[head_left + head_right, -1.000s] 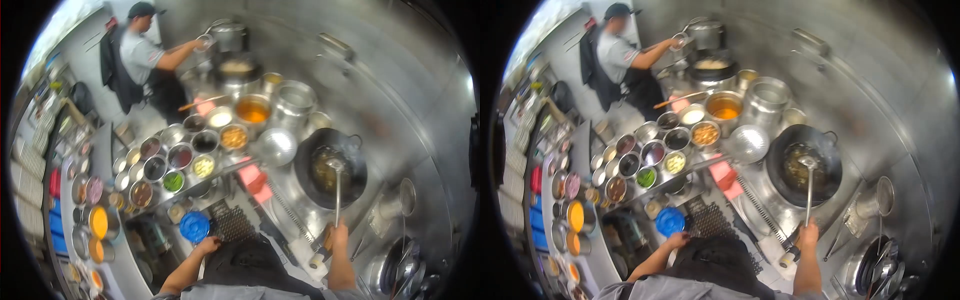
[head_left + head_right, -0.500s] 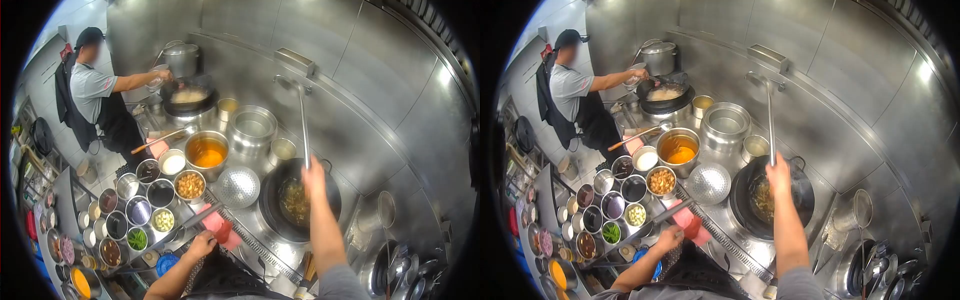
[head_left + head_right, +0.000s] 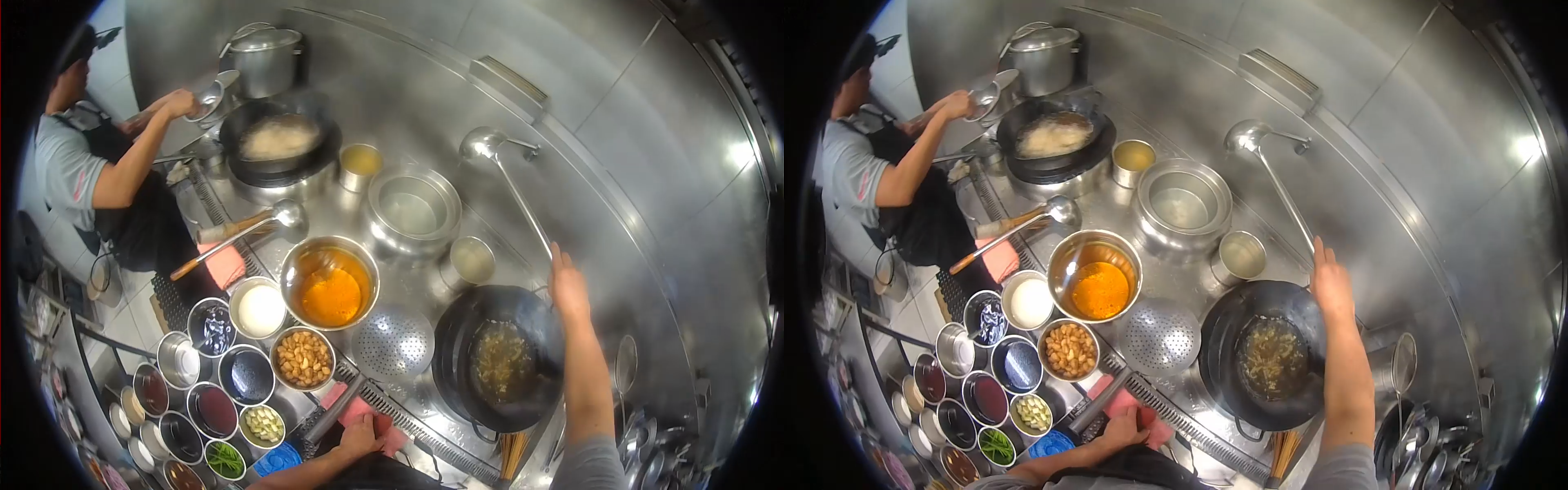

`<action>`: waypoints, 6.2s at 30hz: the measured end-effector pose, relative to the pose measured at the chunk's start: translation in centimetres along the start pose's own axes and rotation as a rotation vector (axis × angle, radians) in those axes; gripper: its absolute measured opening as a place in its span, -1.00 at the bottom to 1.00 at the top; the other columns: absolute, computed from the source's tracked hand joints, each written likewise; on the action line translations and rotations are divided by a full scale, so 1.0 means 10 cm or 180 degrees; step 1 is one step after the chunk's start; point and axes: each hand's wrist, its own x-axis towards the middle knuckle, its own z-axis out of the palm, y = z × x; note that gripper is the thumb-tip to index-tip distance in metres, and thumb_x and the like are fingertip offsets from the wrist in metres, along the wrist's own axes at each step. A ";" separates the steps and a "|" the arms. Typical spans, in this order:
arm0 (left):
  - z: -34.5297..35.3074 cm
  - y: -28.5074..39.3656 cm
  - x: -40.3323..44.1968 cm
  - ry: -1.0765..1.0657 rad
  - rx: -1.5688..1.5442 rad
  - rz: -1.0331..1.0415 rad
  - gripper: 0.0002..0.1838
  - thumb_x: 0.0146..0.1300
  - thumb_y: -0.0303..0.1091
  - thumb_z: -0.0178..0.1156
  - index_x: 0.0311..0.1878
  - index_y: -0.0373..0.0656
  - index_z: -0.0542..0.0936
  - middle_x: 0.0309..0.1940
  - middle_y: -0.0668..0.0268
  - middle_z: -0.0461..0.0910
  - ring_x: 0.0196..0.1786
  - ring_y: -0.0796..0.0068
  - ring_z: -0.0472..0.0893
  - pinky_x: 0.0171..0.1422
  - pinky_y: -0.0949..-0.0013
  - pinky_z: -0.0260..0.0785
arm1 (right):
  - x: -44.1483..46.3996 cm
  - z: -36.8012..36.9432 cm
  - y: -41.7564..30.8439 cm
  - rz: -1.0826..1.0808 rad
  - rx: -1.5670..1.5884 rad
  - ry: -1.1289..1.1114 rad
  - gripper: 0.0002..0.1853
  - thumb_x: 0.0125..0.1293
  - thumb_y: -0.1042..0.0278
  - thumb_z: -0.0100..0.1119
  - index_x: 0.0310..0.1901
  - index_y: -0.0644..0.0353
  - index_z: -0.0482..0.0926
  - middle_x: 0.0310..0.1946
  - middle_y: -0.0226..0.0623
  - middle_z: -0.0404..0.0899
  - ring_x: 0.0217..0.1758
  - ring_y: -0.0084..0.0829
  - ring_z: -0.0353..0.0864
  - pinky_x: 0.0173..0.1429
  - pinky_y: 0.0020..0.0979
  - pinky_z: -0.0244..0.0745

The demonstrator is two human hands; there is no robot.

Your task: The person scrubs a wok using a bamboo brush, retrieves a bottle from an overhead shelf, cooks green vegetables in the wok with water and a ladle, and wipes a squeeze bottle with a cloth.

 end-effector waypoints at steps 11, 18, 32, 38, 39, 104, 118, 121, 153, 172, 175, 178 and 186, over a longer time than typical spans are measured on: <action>0.21 -0.26 0.27 0.0021 0.0148 0.0684 -0.04 0.02 -0.05 0.33 0.36 -0.39 0.10 -0.15 -0.19 0.55 -0.10 -0.12 0.59 -0.03 0.00 0.48 | -0.41 1.04 -1.00 0.0376 0.1944 -0.0090 -0.39 0.03 0.55 0.12 0.22 0.28 0.35 -0.13 0.11 0.50 -0.03 0.11 0.51 0.06 -0.06 0.42; 0.20 -0.27 0.29 -0.0055 -0.0074 0.0637 -0.10 -0.02 -0.18 0.39 0.33 -0.32 0.15 -0.09 -0.20 0.53 -0.03 -0.17 0.56 0.06 0.00 0.45 | 0.21 1.42 -1.53 0.1402 0.3103 -0.1366 -0.71 0.06 0.51 0.11 -0.13 0.39 0.48 -0.50 0.06 0.54 -0.42 -0.12 0.59 -0.30 -0.18 0.49; -0.06 -0.18 0.19 -0.0125 -0.1524 -0.0163 -0.31 -0.13 -0.08 0.51 0.06 -0.23 0.53 -0.14 0.13 0.64 -0.08 0.28 0.63 0.08 0.27 0.46 | -1.00 0.87 -0.91 0.2309 0.7530 -0.0281 -0.84 0.12 0.39 0.19 -0.33 0.31 0.51 -0.46 -0.22 0.55 -0.57 -0.45 0.49 -0.58 -0.43 0.35; -0.46 0.55 -0.29 -0.0753 -0.4501 -0.0899 -0.43 0.03 -0.25 0.32 0.14 -0.10 0.40 -0.28 0.25 0.57 -0.21 0.33 0.60 -0.16 0.33 0.47 | -2.35 0.23 0.13 0.2282 0.6747 -0.0234 -0.74 0.15 0.43 0.17 -0.12 0.33 0.49 -0.44 -0.29 0.54 -0.61 -0.49 0.49 -0.61 -0.46 0.36; -0.37 0.65 -0.31 -0.0666 -0.4636 -0.1041 -0.50 0.07 -0.26 0.30 0.09 -0.13 0.45 -0.30 0.21 0.57 -0.24 0.27 0.61 -0.22 0.30 0.48 | -2.54 0.23 0.32 0.2290 0.6571 -0.0297 -0.69 0.13 0.45 0.17 -0.08 0.34 0.49 -0.46 -0.30 0.54 -0.63 -0.50 0.49 -0.62 -0.46 0.37; 0.18 2.37 -1.26 -0.2630 0.0197 0.1300 -0.66 0.23 -0.21 0.21 -0.10 -0.32 0.62 -0.31 0.07 0.67 -0.23 0.17 0.67 -0.11 0.27 0.49 | -5.08 -0.21 -0.23 -0.1147 0.2430 -0.2237 -0.87 0.12 0.35 0.17 -0.44 0.21 0.62 -0.47 -0.18 0.61 -0.32 -0.13 0.63 -0.24 -0.15 0.53; 0.40 2.35 -1.27 -0.3110 -0.0348 0.1170 -0.60 0.25 -0.27 0.18 0.12 -0.20 0.56 -0.31 0.20 0.55 -0.24 0.37 0.56 -0.15 0.37 0.39 | -5.04 -0.11 -0.14 -0.0557 0.3003 -0.1903 -0.77 0.06 0.48 0.25 -0.25 0.24 0.44 -0.32 -0.13 0.57 -0.23 -0.06 0.61 -0.15 -0.13 0.51; 0.51 2.49 -1.30 -0.2749 -0.0065 0.1521 -0.65 0.22 -0.30 0.14 0.05 -0.19 0.61 -0.32 0.18 0.57 -0.25 0.33 0.58 -0.16 0.34 0.41 | -4.99 -0.08 -0.23 -0.0649 0.2729 -0.1681 -0.76 0.05 0.50 0.20 -0.23 0.27 0.42 -0.34 -0.10 0.57 -0.23 -0.03 0.61 -0.16 -0.13 0.52; 0.44 2.61 -1.29 -0.1433 0.0727 0.1838 -0.59 0.10 -0.08 0.30 -0.01 -0.02 0.59 -0.18 0.11 0.59 -0.08 0.07 0.60 -0.02 0.10 0.47 | -4.94 0.15 -0.36 -0.0130 0.2966 -0.2014 -0.83 -0.03 0.30 0.24 -0.38 0.16 0.59 -0.44 -0.05 0.61 -0.28 -0.01 0.62 -0.20 -0.07 0.50; 0.44 2.10 -1.11 -0.2185 0.0615 0.1572 -0.55 0.28 -0.13 0.12 0.09 -0.27 0.48 0.10 -0.04 0.48 0.22 0.06 0.44 0.27 0.15 0.29 | -6.00 1.15 0.42 0.1821 0.2280 -0.0760 -0.62 0.10 0.35 0.34 -0.09 0.35 0.50 -0.14 0.00 0.50 -0.12 -0.05 0.57 -0.10 -0.23 0.50; 0.90 1.84 -1.12 -0.2693 -0.0663 0.1218 -0.36 0.44 0.06 -0.08 0.30 -0.34 0.35 0.30 0.01 0.35 0.35 0.17 0.32 0.44 0.24 0.10 | -6.24 1.55 0.36 0.2013 0.2079 -0.0793 -0.51 0.10 0.24 0.35 0.01 0.31 0.46 -0.04 0.07 0.44 0.00 0.08 0.49 0.00 -0.12 0.46; 1.04 1.74 -1.23 -0.3256 -0.2003 0.0567 -0.31 0.46 0.10 -0.16 0.32 -0.41 0.29 0.36 0.11 0.28 0.40 0.29 0.25 0.49 0.29 0.00 | -6.13 1.56 0.27 0.1981 0.1725 -0.0811 -0.39 0.07 0.12 0.38 0.11 0.26 0.43 0.02 0.09 0.41 0.07 0.13 0.44 0.06 -0.05 0.42; 1.24 1.62 -1.26 -0.3346 -0.1796 0.0283 -0.37 0.45 0.14 -0.17 0.27 -0.21 0.43 0.29 0.13 0.39 0.36 0.30 0.32 0.46 0.32 0.06 | -6.33 1.70 0.23 0.2743 0.1489 -0.1568 -0.14 -0.01 0.24 0.36 0.33 0.28 0.18 0.13 0.13 0.37 0.17 0.09 0.41 0.19 -0.10 0.40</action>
